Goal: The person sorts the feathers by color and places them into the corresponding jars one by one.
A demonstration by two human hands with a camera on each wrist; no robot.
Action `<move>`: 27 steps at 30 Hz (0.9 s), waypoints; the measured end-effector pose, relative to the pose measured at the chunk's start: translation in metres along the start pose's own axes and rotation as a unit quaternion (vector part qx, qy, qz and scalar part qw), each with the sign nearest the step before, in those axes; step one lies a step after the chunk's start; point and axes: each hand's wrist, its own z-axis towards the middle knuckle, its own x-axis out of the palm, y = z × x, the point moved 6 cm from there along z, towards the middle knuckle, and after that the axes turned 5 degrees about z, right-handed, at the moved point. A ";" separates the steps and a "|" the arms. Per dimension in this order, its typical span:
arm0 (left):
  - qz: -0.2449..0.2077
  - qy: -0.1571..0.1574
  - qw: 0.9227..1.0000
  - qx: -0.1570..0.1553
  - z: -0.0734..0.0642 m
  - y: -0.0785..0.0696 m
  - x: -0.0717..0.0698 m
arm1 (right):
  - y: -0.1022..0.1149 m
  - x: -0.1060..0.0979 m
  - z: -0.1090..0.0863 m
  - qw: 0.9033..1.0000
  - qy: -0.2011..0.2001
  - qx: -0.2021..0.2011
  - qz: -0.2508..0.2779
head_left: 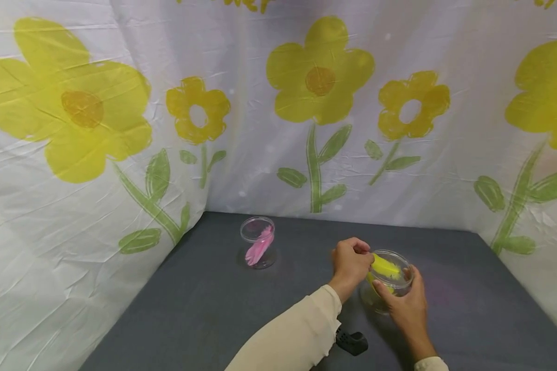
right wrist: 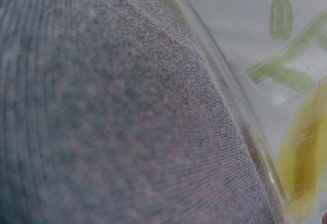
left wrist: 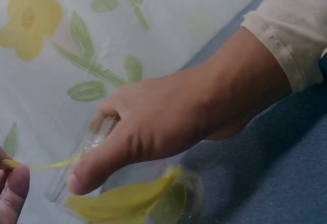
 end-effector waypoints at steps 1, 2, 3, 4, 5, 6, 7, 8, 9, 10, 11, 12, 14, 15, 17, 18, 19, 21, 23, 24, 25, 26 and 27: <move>-0.007 0.004 1.000 -0.005 0.000 0.002 0.002 | 0.001 0.001 0.000 1.000 0.002 -0.001 0.000; -0.014 0.009 1.000 -0.009 -0.001 0.004 0.003 | 0.001 0.001 0.000 1.000 0.003 -0.002 0.000; -0.022 0.013 1.000 -0.013 -0.001 0.006 0.004 | 0.002 0.001 -0.001 1.000 0.004 -0.003 0.000; -0.032 0.016 0.999 -0.015 -0.001 0.008 0.004 | 0.002 0.001 -0.001 1.000 0.004 -0.003 0.000; -0.041 0.018 0.999 -0.017 -0.001 0.010 0.004 | 0.002 0.002 -0.002 1.000 0.005 -0.004 0.000; -0.051 0.021 0.998 -0.017 -0.001 0.011 0.004 | 0.002 0.002 -0.002 1.000 0.004 -0.004 -0.001; -0.062 0.023 0.998 -0.016 -0.001 0.012 0.004 | 0.002 0.002 -0.002 1.000 0.003 -0.006 -0.001; -0.073 0.025 0.997 -0.015 -0.001 0.013 0.003 | 0.001 0.002 -0.002 1.000 0.001 -0.007 -0.001; -0.087 0.028 0.996 -0.012 -0.001 0.014 0.002 | 0.002 0.002 -0.001 1.000 0.000 -0.009 -0.001; -0.100 0.031 0.994 -0.007 0.000 0.014 0.001 | 0.002 0.002 -0.001 1.000 -0.001 -0.011 -0.002; -0.112 0.032 0.993 -0.003 0.000 0.014 0.000 | 0.002 0.002 -0.001 1.000 -0.003 -0.013 -0.002; -0.124 0.034 0.992 0.003 0.001 0.014 -0.002 | 0.002 0.002 -0.001 1.000 -0.005 -0.016 -0.003; -0.147 0.037 0.988 0.013 0.002 0.014 -0.007 | 0.003 0.001 -0.002 1.000 -0.007 -0.021 -0.003; -0.155 0.038 0.987 0.017 0.002 0.013 -0.011 | 0.003 0.001 -0.002 1.000 -0.008 -0.023 -0.003; -0.168 0.037 0.985 0.023 0.002 0.013 -0.020 | 0.004 0.001 -0.002 1.000 -0.010 -0.026 -0.004; -0.176 0.038 0.983 0.025 0.002 0.012 -0.025 | 0.005 0.001 -0.002 1.000 -0.011 -0.027 -0.003; -0.181 0.036 0.982 0.026 0.001 0.012 -0.030 | 0.005 0.002 -0.001 1.000 -0.010 -0.027 -0.002; -0.190 0.031 0.981 0.032 0.000 0.013 -0.042 | 0.005 0.003 0.000 1.000 -0.006 -0.026 -0.001; -0.206 0.026 0.977 0.044 -0.002 0.014 -0.054 | 0.004 0.005 0.003 1.000 -0.001 -0.022 -0.004; -0.213 0.022 0.976 0.050 -0.004 0.015 -0.060 | 0.003 0.006 0.005 1.000 0.001 -0.020 -0.008; -0.216 0.018 0.975 0.056 -0.006 0.016 -0.066 | 0.002 0.007 0.008 1.000 0.003 -0.018 -0.012; -0.222 0.014 0.973 0.062 -0.008 0.017 -0.071 | 0.001 0.009 0.011 1.000 0.005 -0.016 -0.017; -0.228 0.012 0.971 0.066 -0.011 0.018 -0.077 | 0.000 0.010 0.014 1.000 0.008 -0.015 -0.021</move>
